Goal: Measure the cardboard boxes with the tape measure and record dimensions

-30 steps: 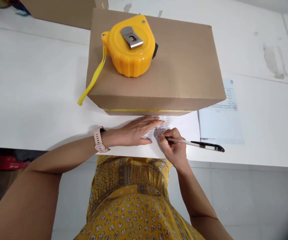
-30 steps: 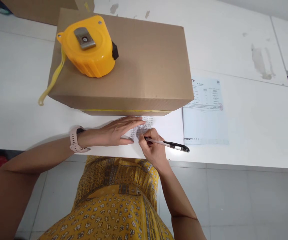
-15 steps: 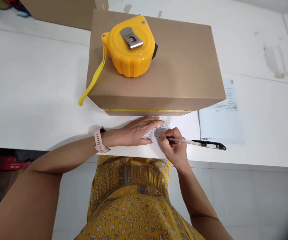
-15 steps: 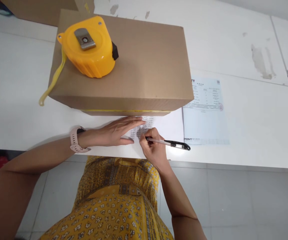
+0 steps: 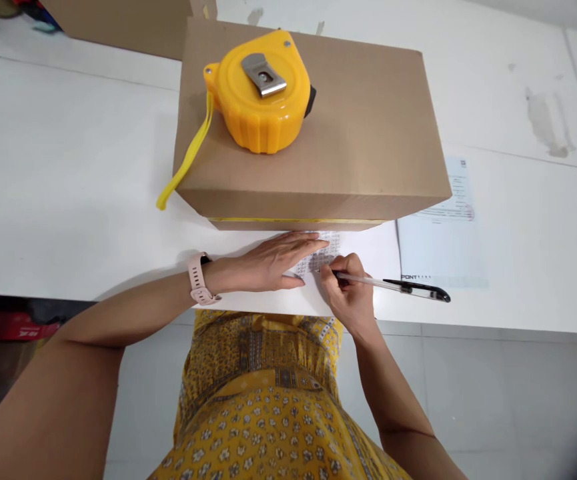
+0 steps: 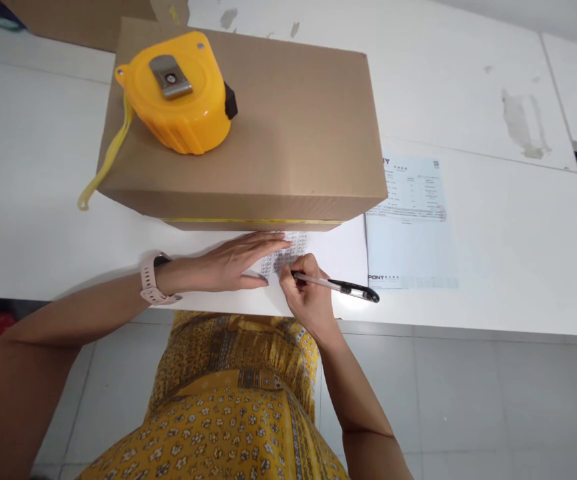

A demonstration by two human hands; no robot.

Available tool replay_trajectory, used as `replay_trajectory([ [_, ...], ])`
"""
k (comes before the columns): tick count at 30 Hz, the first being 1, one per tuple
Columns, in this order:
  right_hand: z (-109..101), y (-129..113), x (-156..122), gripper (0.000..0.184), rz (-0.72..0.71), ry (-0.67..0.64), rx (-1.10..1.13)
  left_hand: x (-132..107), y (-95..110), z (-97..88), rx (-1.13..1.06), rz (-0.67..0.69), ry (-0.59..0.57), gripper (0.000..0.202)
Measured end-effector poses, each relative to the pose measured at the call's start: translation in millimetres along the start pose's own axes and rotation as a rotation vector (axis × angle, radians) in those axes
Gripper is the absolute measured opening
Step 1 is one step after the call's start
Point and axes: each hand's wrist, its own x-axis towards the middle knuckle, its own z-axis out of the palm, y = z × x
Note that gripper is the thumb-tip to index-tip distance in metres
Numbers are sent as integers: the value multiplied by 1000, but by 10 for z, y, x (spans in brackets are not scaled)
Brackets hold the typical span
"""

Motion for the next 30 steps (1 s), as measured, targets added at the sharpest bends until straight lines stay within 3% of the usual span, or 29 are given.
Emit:
replay_trajectory([
  [30, 0, 14, -8, 24, 46, 47, 23, -8, 10, -8, -22, -13, -6, 73],
])
